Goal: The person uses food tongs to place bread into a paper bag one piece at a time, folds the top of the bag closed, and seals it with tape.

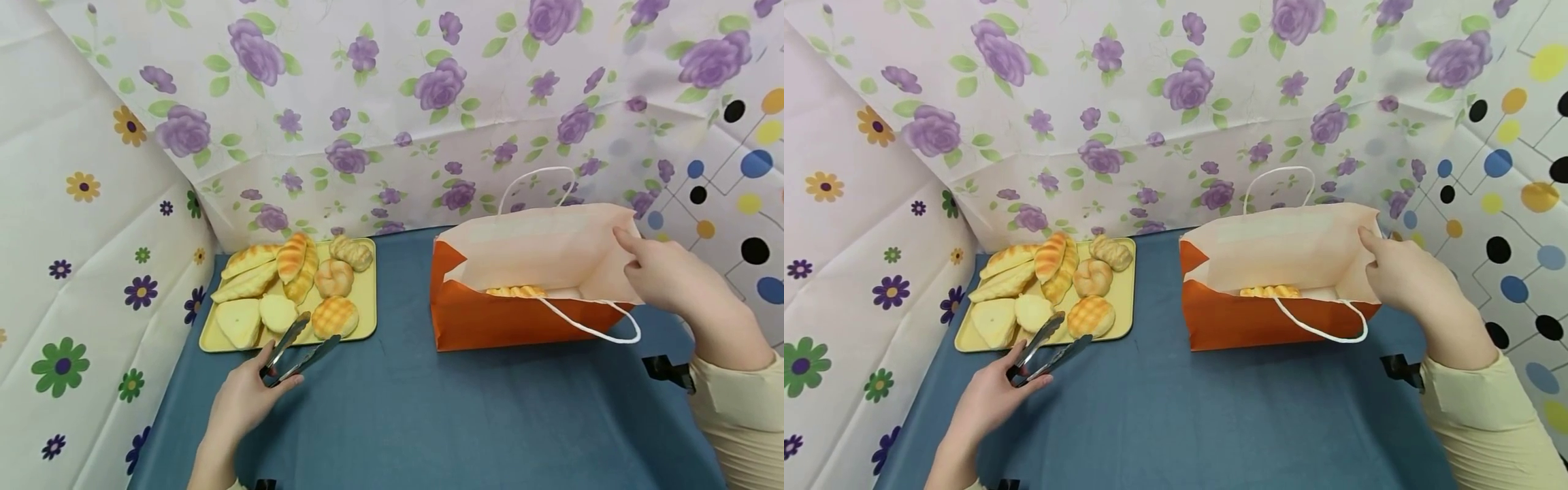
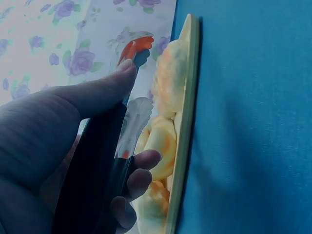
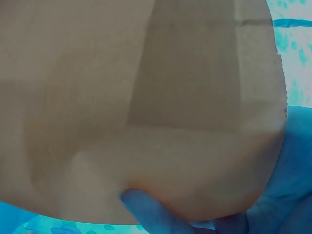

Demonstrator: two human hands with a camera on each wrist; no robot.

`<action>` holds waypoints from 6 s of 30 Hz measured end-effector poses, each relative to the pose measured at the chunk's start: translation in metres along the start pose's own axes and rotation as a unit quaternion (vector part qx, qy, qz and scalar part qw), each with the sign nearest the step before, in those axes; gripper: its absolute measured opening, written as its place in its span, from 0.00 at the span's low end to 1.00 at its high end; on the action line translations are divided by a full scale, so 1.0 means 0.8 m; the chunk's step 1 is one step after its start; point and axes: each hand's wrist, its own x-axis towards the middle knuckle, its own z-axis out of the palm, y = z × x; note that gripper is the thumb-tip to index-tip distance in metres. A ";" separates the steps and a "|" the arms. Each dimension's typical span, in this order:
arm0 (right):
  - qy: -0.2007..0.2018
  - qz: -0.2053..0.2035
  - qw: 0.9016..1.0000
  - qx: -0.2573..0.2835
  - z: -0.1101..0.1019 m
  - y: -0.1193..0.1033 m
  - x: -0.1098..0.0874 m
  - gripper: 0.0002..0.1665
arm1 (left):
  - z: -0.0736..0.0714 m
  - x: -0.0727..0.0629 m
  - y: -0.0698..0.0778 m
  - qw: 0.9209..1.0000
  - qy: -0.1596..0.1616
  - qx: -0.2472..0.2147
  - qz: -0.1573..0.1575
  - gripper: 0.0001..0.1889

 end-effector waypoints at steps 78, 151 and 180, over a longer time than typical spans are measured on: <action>0.008 0.008 1.000 0.000 0.000 -0.006 0.000 0.43 | 0.020 0.036 0.029 0.999 0.024 0.046 -0.015 0.43; 0.013 -0.001 1.000 0.005 0.002 -0.005 -0.005 0.41 | -0.032 0.010 0.185 0.886 0.314 -0.013 0.340 0.42; 0.017 0.001 1.000 -0.004 0.004 -0.011 -0.008 0.42 | -0.041 0.044 0.388 0.798 0.223 0.234 0.509 0.29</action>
